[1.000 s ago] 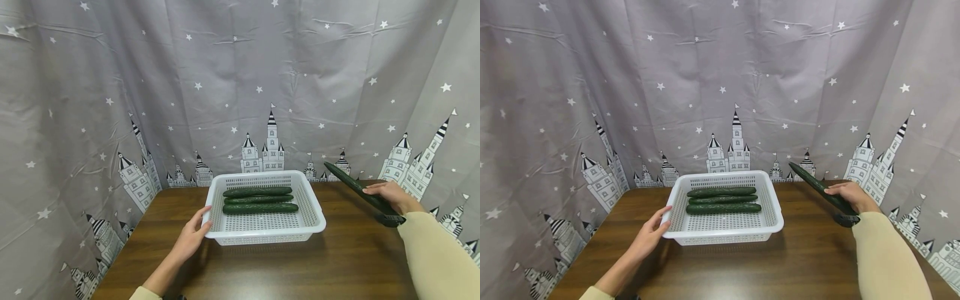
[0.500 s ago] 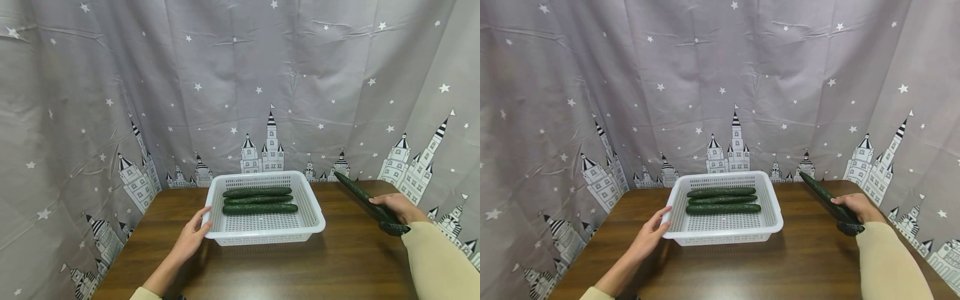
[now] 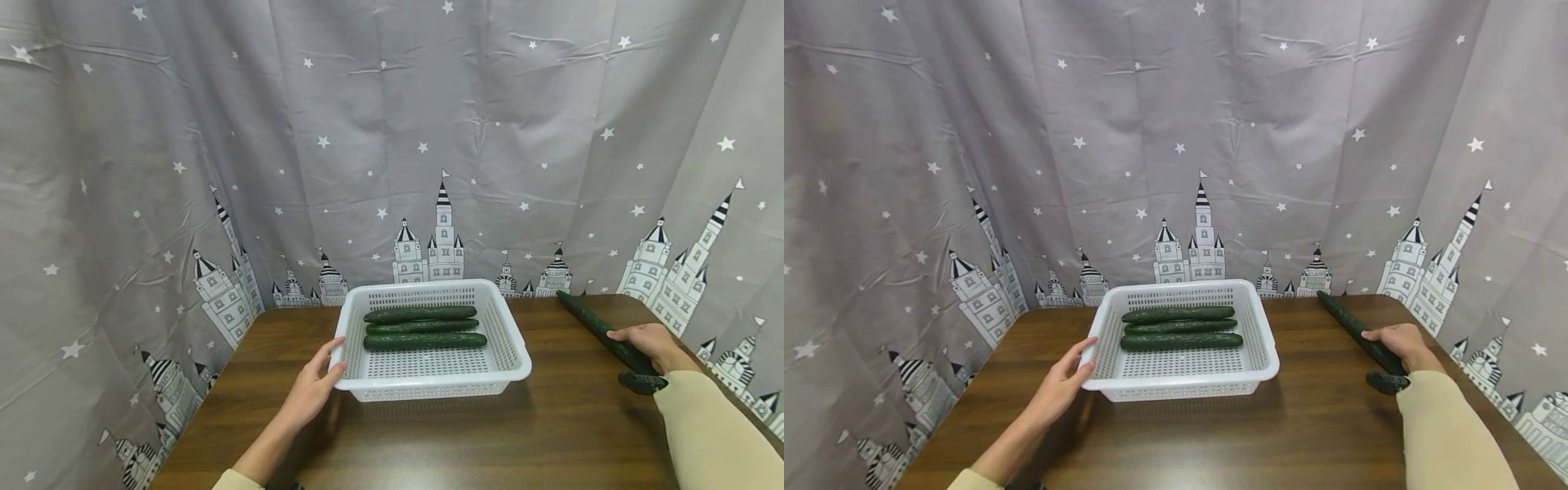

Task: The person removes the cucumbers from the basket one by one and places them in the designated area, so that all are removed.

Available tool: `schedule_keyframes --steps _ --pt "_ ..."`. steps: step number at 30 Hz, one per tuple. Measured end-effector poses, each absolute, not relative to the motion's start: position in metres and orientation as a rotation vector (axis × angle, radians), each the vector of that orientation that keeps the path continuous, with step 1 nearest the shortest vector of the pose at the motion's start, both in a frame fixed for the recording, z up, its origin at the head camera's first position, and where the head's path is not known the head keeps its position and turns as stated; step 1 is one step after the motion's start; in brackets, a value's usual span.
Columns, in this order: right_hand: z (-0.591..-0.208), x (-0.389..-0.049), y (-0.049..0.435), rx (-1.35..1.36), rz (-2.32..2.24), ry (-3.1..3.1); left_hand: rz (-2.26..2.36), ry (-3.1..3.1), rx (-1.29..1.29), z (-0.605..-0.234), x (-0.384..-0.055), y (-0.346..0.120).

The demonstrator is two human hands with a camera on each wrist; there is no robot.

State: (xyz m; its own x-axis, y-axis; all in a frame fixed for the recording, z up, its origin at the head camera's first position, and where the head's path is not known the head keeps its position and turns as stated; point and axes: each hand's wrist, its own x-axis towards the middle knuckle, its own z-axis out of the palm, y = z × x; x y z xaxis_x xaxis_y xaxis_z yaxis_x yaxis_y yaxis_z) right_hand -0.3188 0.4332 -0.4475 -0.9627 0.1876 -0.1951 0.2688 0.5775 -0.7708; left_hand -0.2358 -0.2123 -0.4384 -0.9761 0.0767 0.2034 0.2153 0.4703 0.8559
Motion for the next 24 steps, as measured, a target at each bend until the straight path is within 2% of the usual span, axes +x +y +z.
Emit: schedule_keyframes --steps 24 --pt "-0.4420 -0.3156 0.4364 0.378 -1.202 2.743 -1.499 -2.575 -0.251 -0.4372 -0.2371 -0.2115"
